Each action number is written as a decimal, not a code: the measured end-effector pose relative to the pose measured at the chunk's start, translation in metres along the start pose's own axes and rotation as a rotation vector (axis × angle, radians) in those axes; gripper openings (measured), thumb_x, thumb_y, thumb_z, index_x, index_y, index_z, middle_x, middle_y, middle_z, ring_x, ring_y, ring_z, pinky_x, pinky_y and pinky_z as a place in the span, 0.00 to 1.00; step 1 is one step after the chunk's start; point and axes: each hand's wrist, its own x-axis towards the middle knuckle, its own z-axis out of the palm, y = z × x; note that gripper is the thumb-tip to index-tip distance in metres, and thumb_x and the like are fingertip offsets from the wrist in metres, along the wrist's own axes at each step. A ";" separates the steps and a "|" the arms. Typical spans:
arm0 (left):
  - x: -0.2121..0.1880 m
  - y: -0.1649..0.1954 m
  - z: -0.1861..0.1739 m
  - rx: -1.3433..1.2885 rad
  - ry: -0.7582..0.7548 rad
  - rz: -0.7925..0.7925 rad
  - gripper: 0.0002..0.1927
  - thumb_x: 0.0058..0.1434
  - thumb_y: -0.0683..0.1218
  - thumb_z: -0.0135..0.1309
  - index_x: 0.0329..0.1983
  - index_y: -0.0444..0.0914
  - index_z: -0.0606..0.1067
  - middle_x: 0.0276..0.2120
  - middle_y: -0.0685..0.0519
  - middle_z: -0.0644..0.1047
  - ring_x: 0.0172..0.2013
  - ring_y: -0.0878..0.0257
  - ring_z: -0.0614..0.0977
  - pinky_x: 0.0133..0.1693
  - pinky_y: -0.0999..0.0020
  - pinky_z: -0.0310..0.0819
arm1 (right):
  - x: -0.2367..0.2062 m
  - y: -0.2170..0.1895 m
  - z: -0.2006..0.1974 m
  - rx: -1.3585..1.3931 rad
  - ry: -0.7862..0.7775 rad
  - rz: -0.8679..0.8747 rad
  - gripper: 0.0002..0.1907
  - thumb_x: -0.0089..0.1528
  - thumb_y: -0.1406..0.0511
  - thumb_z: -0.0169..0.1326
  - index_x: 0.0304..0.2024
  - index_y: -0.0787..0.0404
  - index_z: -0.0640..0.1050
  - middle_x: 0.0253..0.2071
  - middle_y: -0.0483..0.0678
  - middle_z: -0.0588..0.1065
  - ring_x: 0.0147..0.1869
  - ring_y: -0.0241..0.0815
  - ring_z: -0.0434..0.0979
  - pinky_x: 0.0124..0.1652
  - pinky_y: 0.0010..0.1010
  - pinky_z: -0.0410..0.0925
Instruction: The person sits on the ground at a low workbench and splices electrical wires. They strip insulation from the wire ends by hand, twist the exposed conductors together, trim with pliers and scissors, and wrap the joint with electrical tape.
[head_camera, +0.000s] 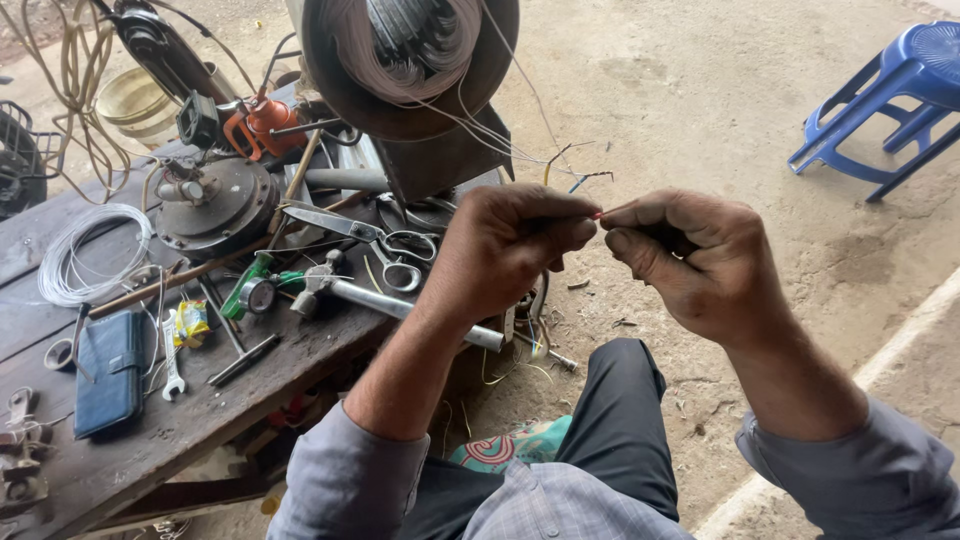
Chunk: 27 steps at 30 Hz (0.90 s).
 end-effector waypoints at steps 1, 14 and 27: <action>0.001 0.001 -0.001 -0.013 0.002 -0.023 0.08 0.64 0.40 0.61 0.46 0.34 0.83 0.29 0.56 0.82 0.27 0.73 0.79 0.30 0.76 0.77 | 0.001 0.001 0.000 0.000 0.000 -0.001 0.06 0.65 0.73 0.61 0.45 0.68 0.81 0.34 0.46 0.80 0.37 0.27 0.77 0.35 0.18 0.71; 0.005 -0.001 -0.005 -0.128 0.006 -0.067 0.09 0.65 0.43 0.62 0.44 0.32 0.83 0.28 0.55 0.80 0.26 0.74 0.76 0.27 0.77 0.70 | 0.001 -0.004 0.004 -0.164 0.003 -0.132 0.08 0.64 0.69 0.62 0.44 0.67 0.82 0.36 0.47 0.81 0.39 0.32 0.82 0.38 0.21 0.73; 0.002 0.002 -0.004 -0.104 0.029 0.015 0.09 0.65 0.41 0.61 0.46 0.32 0.82 0.33 0.53 0.83 0.33 0.71 0.80 0.35 0.74 0.77 | 0.015 0.001 0.002 -0.942 0.164 -0.927 0.09 0.68 0.69 0.64 0.50 0.63 0.80 0.40 0.49 0.76 0.40 0.42 0.77 0.37 0.35 0.72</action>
